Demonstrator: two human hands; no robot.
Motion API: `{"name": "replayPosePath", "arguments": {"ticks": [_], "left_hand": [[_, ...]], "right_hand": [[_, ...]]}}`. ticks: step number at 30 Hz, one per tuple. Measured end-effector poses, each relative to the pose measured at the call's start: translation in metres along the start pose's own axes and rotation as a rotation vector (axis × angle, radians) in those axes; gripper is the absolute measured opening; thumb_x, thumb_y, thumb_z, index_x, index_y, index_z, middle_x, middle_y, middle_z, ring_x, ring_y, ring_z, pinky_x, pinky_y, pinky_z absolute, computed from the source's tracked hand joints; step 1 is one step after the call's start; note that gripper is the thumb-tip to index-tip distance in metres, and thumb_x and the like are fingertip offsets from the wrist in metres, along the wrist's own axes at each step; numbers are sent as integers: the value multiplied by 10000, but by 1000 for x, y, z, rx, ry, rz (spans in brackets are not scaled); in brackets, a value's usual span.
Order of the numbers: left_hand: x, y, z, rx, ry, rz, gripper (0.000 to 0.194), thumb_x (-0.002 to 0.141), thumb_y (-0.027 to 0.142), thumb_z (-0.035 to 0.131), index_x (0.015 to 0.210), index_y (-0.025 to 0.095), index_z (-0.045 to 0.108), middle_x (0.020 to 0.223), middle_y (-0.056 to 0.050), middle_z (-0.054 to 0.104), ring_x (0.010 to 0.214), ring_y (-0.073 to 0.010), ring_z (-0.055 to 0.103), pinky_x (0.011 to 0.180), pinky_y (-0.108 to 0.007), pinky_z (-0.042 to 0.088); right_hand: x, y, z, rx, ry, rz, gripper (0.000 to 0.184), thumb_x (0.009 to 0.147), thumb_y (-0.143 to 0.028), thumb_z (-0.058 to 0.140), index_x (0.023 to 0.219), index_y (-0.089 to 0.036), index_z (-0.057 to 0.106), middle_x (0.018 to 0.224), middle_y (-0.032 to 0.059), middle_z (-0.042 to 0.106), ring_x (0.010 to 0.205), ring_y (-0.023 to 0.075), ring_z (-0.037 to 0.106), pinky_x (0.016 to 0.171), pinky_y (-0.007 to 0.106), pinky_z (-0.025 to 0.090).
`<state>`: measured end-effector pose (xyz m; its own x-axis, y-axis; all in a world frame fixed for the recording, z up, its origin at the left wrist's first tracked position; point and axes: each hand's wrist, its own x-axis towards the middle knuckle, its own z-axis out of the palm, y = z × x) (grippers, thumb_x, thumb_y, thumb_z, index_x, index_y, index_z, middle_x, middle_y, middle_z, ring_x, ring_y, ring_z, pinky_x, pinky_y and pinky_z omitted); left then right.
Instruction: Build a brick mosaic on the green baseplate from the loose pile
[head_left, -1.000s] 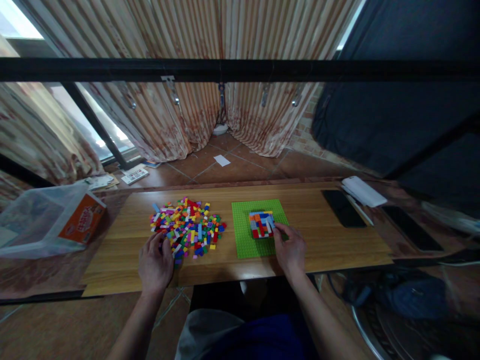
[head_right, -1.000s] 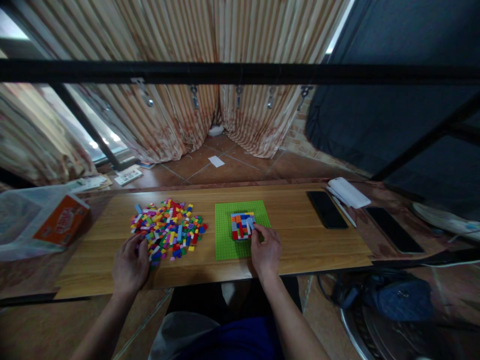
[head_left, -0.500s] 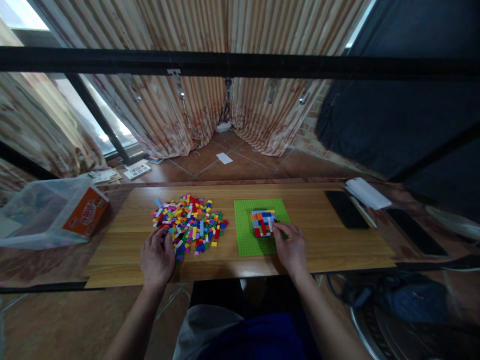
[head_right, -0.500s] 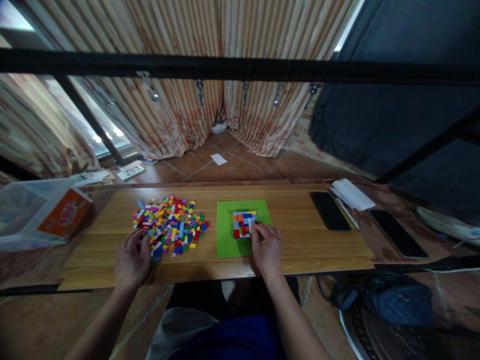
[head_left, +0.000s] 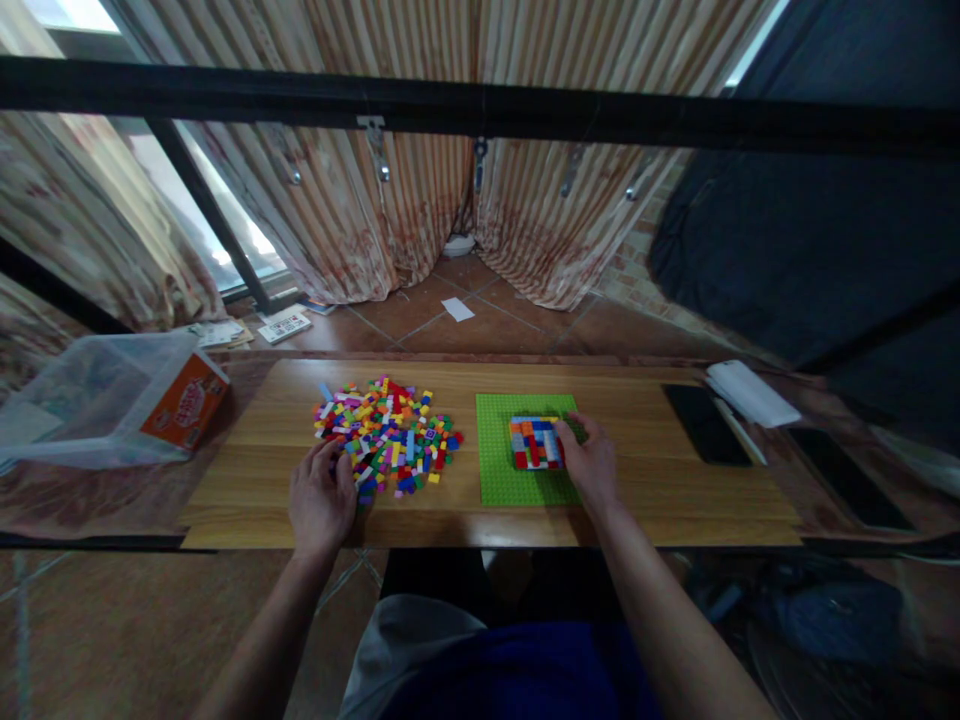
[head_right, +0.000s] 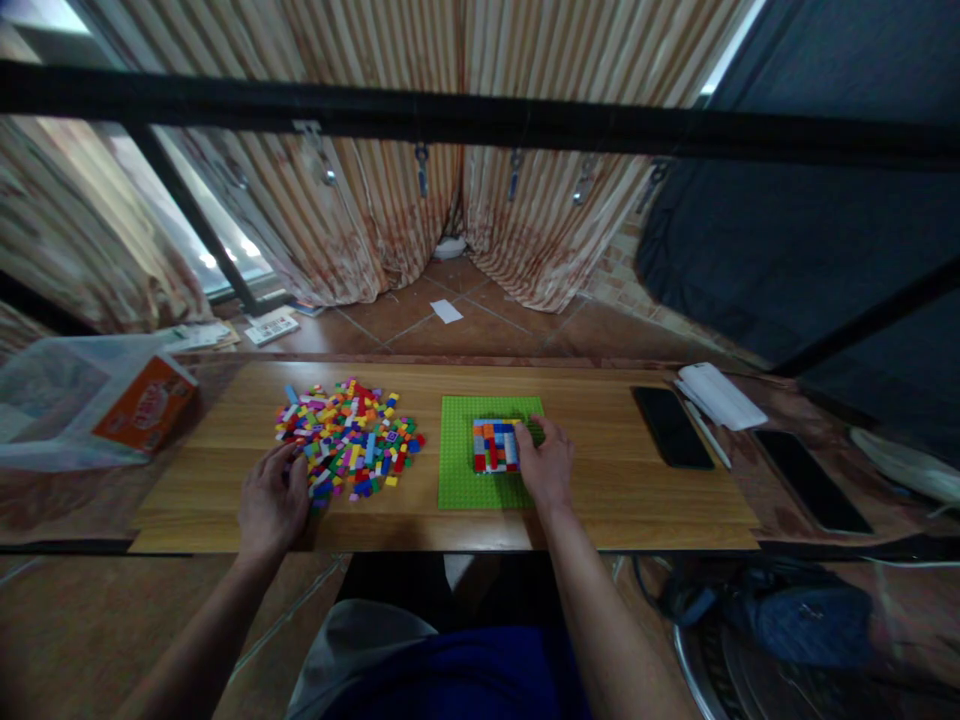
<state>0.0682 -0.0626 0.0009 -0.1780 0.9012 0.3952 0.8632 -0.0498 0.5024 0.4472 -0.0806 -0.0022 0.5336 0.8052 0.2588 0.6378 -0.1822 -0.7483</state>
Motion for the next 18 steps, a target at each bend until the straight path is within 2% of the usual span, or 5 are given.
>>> {"name": "replayPosePath", "arguments": {"ticks": [4,9,18], "left_hand": [[0,-1,1,-6,1,-22,327,896,377,450,1088,183,630,1182,-112,634,1141,-256,557,1020,-424,419],[-1,0,1,-4,0,-32,338,898,373,441,1103,180,627,1196,-114,631,1149,-256,553,1031,-427,413],[-2,3,0,15,-9,-40,370,905,374,434,1145,156,613,1236,-135,613,1177,-267,536,1035,-429,409]], "right_hand": [[-5,-4,7,-124,38,-47,486,866,-520,467,1104,-142,661,1123,175,643,1093,291,538,976,478,365],[-15,-9,13,-190,95,-68,455,905,-492,409,1112,-172,659,1169,161,629,1084,292,514,950,466,366],[-17,-16,15,-258,46,-52,449,929,-429,388,1246,-199,608,1187,164,616,1104,312,497,944,485,356]]}}
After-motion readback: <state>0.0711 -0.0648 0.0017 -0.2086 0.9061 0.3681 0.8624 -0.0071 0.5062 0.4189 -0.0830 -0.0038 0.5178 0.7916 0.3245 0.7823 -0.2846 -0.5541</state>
